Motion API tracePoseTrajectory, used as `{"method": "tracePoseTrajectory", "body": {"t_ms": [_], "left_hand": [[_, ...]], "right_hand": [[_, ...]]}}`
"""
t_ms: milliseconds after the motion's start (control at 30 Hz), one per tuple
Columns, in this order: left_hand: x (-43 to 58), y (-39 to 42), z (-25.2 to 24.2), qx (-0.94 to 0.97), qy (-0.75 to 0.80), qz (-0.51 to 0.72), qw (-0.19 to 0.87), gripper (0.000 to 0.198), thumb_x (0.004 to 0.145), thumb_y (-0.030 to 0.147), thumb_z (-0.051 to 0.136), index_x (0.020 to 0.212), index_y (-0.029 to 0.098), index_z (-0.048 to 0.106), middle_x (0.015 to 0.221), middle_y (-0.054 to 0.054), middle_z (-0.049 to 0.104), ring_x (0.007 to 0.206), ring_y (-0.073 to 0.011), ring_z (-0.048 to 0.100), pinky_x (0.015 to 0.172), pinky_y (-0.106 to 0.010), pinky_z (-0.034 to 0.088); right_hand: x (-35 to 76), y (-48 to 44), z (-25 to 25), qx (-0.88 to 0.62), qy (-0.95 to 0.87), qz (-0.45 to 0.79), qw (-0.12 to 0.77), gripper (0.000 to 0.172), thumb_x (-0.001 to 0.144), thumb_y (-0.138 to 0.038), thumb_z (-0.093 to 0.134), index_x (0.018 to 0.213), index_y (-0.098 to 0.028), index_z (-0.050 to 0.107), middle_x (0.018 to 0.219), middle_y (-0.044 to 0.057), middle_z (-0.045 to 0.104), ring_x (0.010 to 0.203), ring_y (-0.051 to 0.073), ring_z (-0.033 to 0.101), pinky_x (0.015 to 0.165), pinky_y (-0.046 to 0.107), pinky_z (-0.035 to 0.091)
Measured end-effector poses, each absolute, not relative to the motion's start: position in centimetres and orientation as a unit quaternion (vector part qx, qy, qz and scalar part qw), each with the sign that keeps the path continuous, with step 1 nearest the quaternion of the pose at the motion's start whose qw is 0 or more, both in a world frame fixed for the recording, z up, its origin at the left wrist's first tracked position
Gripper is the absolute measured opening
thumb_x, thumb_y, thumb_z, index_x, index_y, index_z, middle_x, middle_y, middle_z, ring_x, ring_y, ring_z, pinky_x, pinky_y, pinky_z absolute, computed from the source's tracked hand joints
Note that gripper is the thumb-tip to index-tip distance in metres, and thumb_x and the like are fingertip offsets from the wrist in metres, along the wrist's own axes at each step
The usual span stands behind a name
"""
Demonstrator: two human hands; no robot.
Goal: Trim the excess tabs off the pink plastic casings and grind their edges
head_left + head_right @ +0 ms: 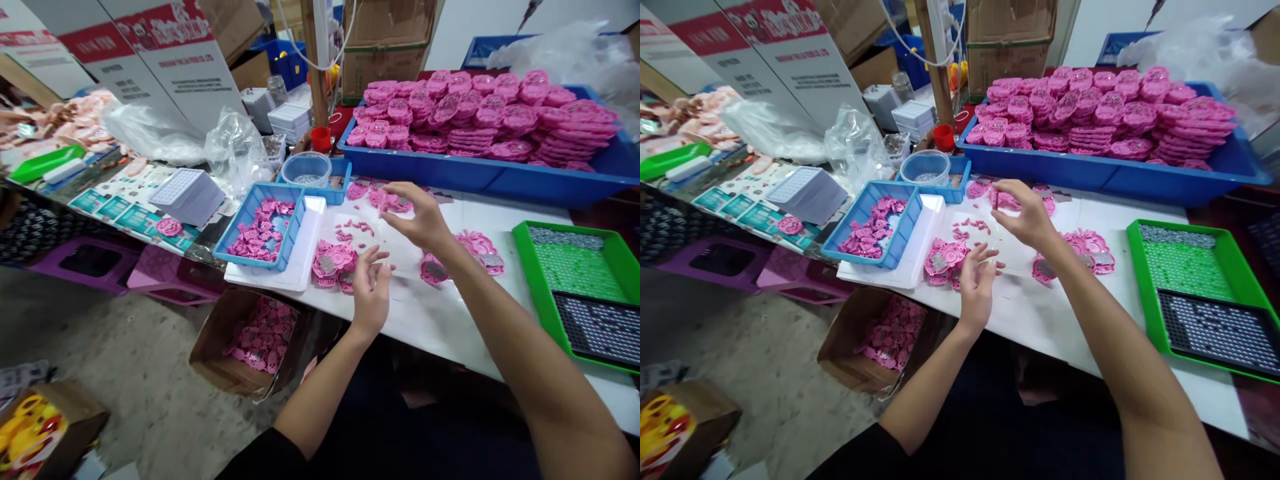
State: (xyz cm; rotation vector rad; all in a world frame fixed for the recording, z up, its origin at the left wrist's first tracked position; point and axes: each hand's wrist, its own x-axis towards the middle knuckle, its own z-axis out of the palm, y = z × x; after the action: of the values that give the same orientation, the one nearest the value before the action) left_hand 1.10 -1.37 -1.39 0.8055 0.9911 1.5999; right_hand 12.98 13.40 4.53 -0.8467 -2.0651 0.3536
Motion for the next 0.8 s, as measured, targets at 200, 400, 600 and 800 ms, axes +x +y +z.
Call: {"method": "tracePoseTrajectory", "body": {"t_ms": [200, 400, 600, 800], "left_hand": [[0.5, -0.7, -0.8, 0.138, 0.302, 0.654, 0.680, 0.063, 0.101, 0.068, 0.045, 0.149, 0.027, 0.045, 0.123, -0.010, 0.071, 0.103, -0.0210, 0.073, 0.090, -0.033, 0.057], [-0.3, -1.0, -0.7, 0.186, 0.326, 0.583, 0.721, 0.058, 0.089, 0.054, 0.074, 0.137, 0.024, 0.062, 0.101, -0.005, 0.076, 0.096, -0.0204, 0.074, 0.085, -0.028, 0.058], [0.3, -1.0, -0.6, 0.204, 0.317, 0.581, 0.721, 0.056, 0.083, 0.051, 0.081, 0.127, 0.023, 0.061, 0.102, -0.007, 0.075, 0.071, -0.0163, 0.072, 0.064, -0.026, 0.056], [0.6, -1.4, -0.6, 0.256, 0.344, 0.603, 0.673, 0.052, 0.086, 0.053, 0.077, 0.125, 0.023, 0.060, 0.106, -0.007, 0.073, 0.075, -0.0171, 0.073, 0.064, -0.027, 0.057]], "right_hand": [[14.4, 4.6, 5.2, -0.181, -0.945, 0.083, 0.261, 0.044, 0.095, -0.010, 0.057, 0.136, -0.022, 0.066, 0.134, 0.016, 0.067, 0.125, 0.028, 0.064, 0.101, 0.047, 0.057], [15.5, 1.3, 5.7, -0.148, -0.931, 0.297, 0.154, 0.060, 0.085, 0.007, 0.043, 0.131, -0.021, 0.072, 0.136, 0.011, 0.068, 0.134, 0.022, 0.060, 0.109, 0.040, 0.055], [15.0, 6.4, 6.5, -0.352, -0.724, 0.472, 0.358, 0.032, 0.085, -0.010, 0.053, 0.101, -0.019, 0.080, 0.090, 0.005, 0.078, 0.081, 0.018, 0.074, 0.075, 0.031, 0.064], [8.6, 16.7, 3.5, -0.479, -0.812, 0.218, 0.251, 0.037, 0.089, -0.012, 0.051, 0.116, -0.013, 0.077, 0.114, 0.013, 0.075, 0.096, 0.022, 0.069, 0.089, 0.037, 0.056]]}}
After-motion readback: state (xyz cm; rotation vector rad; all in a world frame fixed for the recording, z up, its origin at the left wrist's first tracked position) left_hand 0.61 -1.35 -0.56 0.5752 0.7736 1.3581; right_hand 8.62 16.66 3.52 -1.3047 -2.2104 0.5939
